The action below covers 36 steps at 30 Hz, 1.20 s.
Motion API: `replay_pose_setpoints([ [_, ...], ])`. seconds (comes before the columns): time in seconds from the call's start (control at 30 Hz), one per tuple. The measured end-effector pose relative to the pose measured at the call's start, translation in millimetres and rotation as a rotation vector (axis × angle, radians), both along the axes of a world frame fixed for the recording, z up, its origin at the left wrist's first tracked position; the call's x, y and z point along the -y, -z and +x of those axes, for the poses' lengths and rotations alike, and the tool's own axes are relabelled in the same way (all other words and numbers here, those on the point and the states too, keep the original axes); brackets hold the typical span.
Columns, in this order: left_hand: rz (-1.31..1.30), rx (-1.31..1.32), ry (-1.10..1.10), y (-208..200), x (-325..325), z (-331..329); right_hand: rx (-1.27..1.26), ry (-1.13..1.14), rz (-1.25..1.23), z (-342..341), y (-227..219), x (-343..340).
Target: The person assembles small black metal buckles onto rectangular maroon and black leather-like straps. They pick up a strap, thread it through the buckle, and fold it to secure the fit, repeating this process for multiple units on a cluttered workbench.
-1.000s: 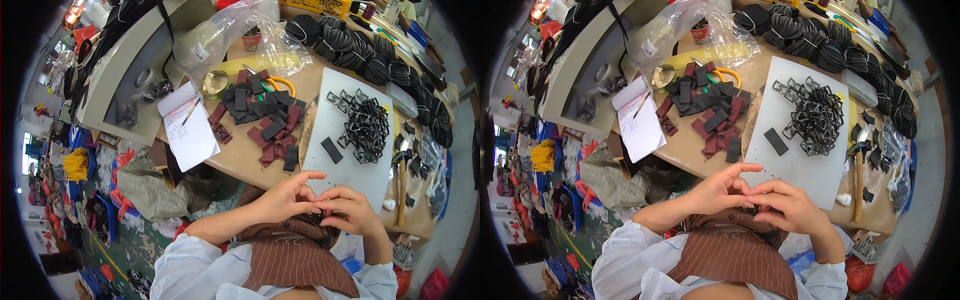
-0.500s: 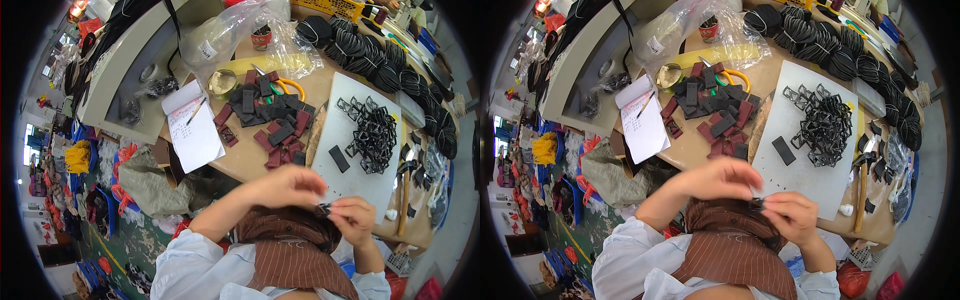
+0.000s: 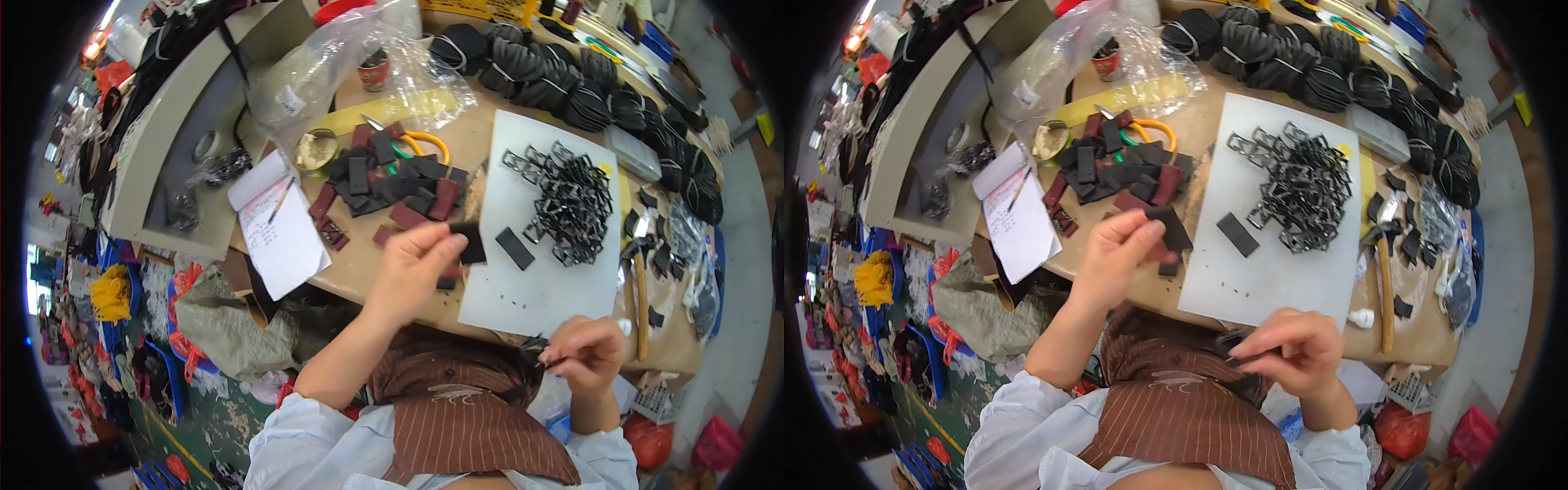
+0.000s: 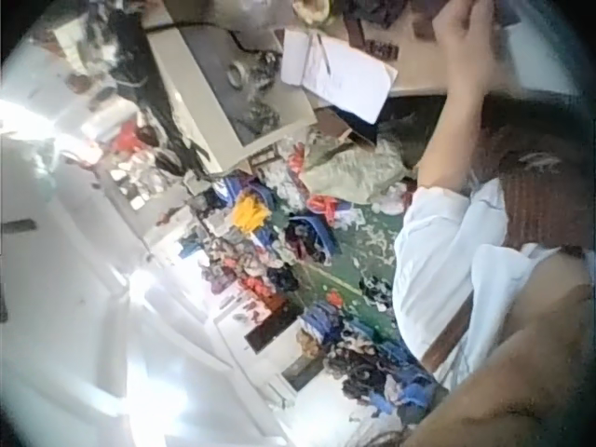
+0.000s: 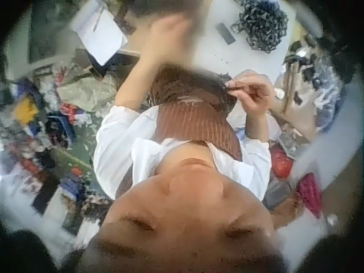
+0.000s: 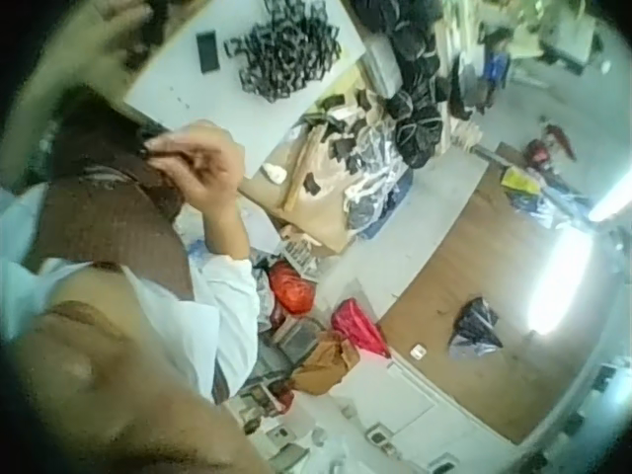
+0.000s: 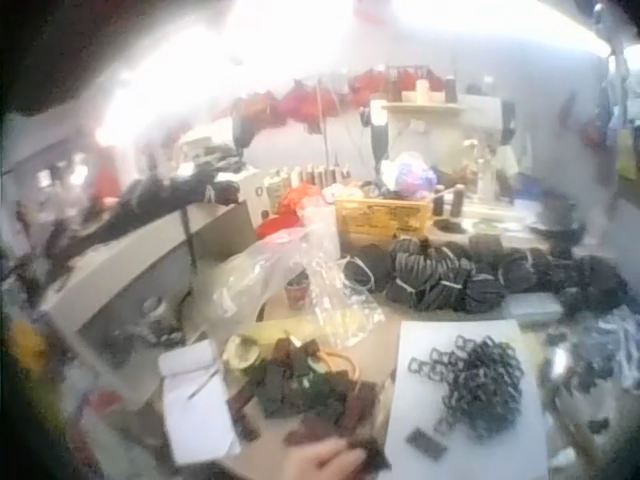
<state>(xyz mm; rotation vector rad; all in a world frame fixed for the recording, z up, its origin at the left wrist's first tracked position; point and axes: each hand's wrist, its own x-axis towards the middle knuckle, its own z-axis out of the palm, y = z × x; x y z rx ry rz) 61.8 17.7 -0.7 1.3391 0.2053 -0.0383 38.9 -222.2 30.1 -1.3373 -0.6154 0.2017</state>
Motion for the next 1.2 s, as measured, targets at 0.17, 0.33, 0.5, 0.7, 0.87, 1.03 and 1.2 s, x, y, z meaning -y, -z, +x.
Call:
replay_pose_setpoints([
  [0.17, -0.227, -0.049, 0.222, -24.9, 36.3, -22.3, 0.309, 0.106, -0.142, 30.0, 12.7, -13.0],
  [0.33, -0.044, -0.003, 0.291, -41.5, 40.3, -31.9, 0.301, 0.06, -0.009, 22.0, 9.1, -2.4],
  [0.5, 0.054, 0.071, 0.241, -38.1, 43.6, -35.6, 0.249, -0.004, 0.082, 18.9, 2.9, 0.0],
  [0.7, 0.169, 0.145, 0.286, -37.8, 44.9, -42.2, 0.15, 0.062, 0.075, 21.9, 14.2, -3.3],
  [0.87, 0.21, 0.202, 0.343, -42.4, 45.7, -44.4, 0.146, 0.082, -0.006, 21.6, 12.4, -1.8],
  [1.03, 0.307, 0.123, 0.305, -40.7, 56.0, -55.7, -0.087, 0.189, -0.097, 16.3, 17.6, -8.0],
  [1.2, 0.007, 0.057, 0.189, -17.7, 59.9, -53.6, 0.109, 0.193, -0.249, 10.5, 21.0, -6.1],
])
